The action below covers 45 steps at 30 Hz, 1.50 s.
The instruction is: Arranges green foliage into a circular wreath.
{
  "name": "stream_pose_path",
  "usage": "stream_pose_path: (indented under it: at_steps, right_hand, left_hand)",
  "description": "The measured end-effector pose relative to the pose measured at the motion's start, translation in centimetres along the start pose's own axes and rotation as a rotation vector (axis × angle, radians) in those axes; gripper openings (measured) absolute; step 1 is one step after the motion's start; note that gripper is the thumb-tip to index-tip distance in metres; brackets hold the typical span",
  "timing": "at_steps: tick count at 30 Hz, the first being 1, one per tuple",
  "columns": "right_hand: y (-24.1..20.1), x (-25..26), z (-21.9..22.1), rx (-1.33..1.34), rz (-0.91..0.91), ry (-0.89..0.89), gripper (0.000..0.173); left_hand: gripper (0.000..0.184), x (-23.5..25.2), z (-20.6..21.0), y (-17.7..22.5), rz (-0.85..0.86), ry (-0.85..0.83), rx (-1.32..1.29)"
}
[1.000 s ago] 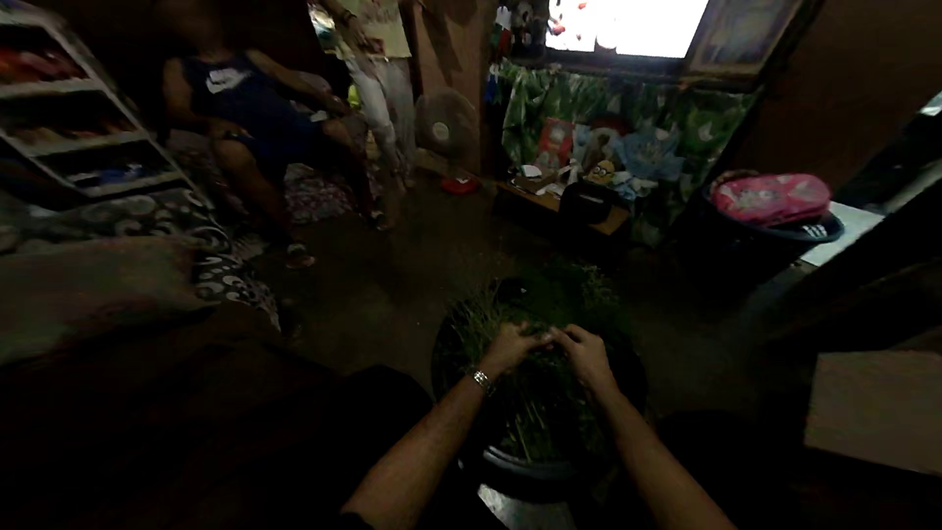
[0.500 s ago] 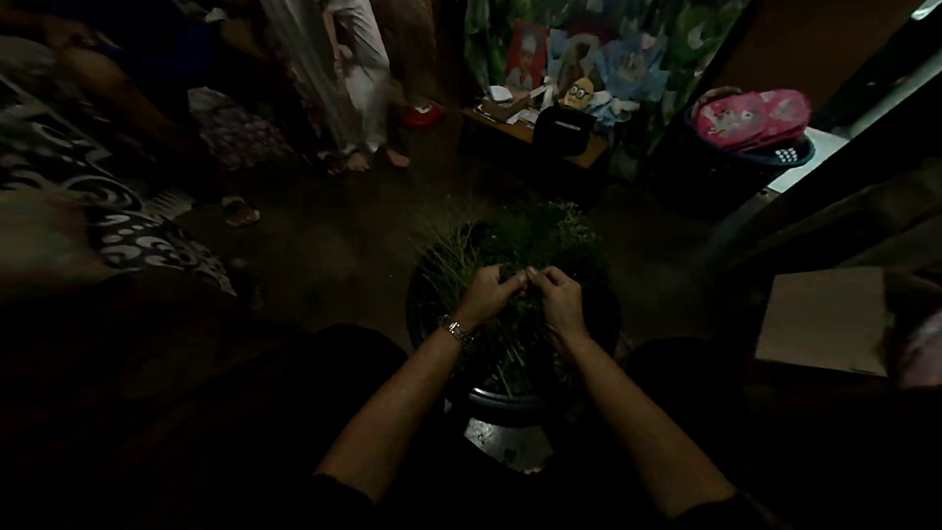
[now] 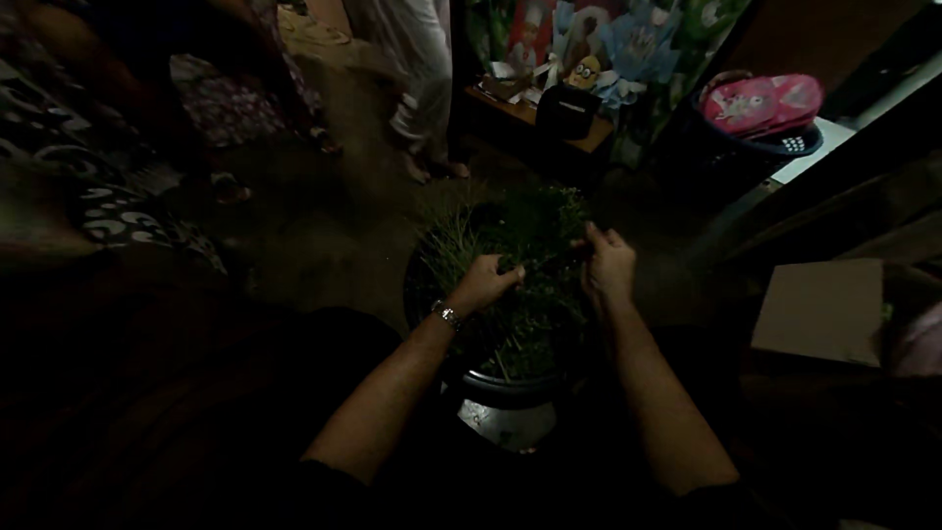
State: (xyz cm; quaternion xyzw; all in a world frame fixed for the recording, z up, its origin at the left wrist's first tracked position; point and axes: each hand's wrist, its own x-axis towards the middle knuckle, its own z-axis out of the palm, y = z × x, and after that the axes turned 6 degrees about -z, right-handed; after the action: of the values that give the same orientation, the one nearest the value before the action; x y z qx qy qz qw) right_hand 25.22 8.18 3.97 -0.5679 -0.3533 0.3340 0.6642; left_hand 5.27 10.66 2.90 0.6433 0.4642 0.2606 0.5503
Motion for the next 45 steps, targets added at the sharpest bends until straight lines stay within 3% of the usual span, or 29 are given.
stream_pose_path:
  at_steps: [6, 8, 11, 14, 16, 20, 23, 28, 31, 35, 42, 45]
  right_hand:
    - [-1.9, 1.7, -2.8, -0.875, -0.115, -0.315, 0.043]
    - [-1.5, 0.6, -2.1, -0.923, -0.266, -0.358, 0.036]
    - [-0.1, -1.1, -0.7, -0.774, -0.543, -0.452, 0.021]
    - [0.9, -1.4, 0.2, -0.821, -0.847, -0.555, 0.05]
    - [1.1, -1.1, 0.3, -0.873, -0.892, -0.688, 0.06]
    - [1.5, -0.8, 0.2, -0.848, -0.806, -0.864, 0.043]
    - [1.4, -0.7, 0.2, -0.781, -0.695, -0.829, 0.02]
    - [-0.3, -0.8, -0.4, -0.598, -0.25, -0.803, 0.017]
    - [-0.7, -0.8, -0.4, -0.479, -0.127, -0.804, 0.022]
    - [-0.2, -1.3, 0.0, -0.347, -0.138, -0.809, 0.022]
    - [-0.1, -1.9, 0.5, -0.471, -0.274, -0.768, 0.009]
    - [-0.5, -2.1, 0.5, -0.487, -0.244, -0.745, 0.006]
  left_hand:
    - [0.02, 0.0, -0.2, -0.2, -0.02, 0.005, 0.167]
    - [0.022, -0.1, -0.1, 0.0, -0.021, 0.025, 0.219]
    - [0.025, 0.4, 0.3, -0.1, -0.029, 0.062, 0.313]
    - [0.023, 0.7, 0.4, -0.1, -0.046, 0.041, 0.44]
    - [0.023, 0.7, 0.2, -0.2, -0.006, 0.012, 0.53]
    - [0.019, 0.5, -0.4, -0.7, 0.149, -0.037, 0.569]
    - [0.016, -0.2, -1.0, 0.3, 0.155, -0.036, 0.481]
    - [0.019, 0.0, -2.1, 0.6, 0.157, -0.017, 0.324]
    - [0.02, 0.2, -2.2, 0.4, 0.131, -0.032, 0.301]
    - [0.02, 0.6, -2.2, -0.1, 0.168, -0.056, 0.254]
    - [0.017, 0.0, -2.0, 0.3, 0.165, -0.062, 0.206]
    - [0.016, 0.0, -1.9, 0.1, 0.237, -0.063, 0.216]
